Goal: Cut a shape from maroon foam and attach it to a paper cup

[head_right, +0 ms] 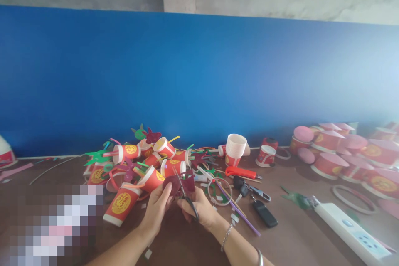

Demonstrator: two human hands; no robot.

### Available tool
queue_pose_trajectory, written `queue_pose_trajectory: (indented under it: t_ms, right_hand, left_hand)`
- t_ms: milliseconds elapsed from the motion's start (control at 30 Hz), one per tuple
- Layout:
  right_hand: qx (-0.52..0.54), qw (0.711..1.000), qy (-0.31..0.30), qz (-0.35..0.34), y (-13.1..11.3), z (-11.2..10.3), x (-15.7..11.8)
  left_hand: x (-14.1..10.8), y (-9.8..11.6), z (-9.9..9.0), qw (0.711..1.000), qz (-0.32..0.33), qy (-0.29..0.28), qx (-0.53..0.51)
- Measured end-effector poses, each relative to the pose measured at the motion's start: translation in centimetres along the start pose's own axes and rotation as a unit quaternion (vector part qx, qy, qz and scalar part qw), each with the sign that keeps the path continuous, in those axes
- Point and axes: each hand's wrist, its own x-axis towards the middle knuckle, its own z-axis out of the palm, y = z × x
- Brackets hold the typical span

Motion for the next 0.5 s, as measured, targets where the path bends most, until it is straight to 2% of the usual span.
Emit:
queue_pose_trajectory:
  t_ms: [300, 500]
  right_hand:
    - [0.016, 1.0, -0.001, 0.017, -0.51, 0.01, -0.08]
    - [0.032, 0.999, -0.001, 0.011, -0.18, -0.02, -0.03]
  left_hand:
    - [-0.22, 0.47, 0.3, 1.0, 0.01, 0.026, -0.006]
    - [-0.16, 0.58, 0.19, 0.998, 0.01, 0.057, 0.024]
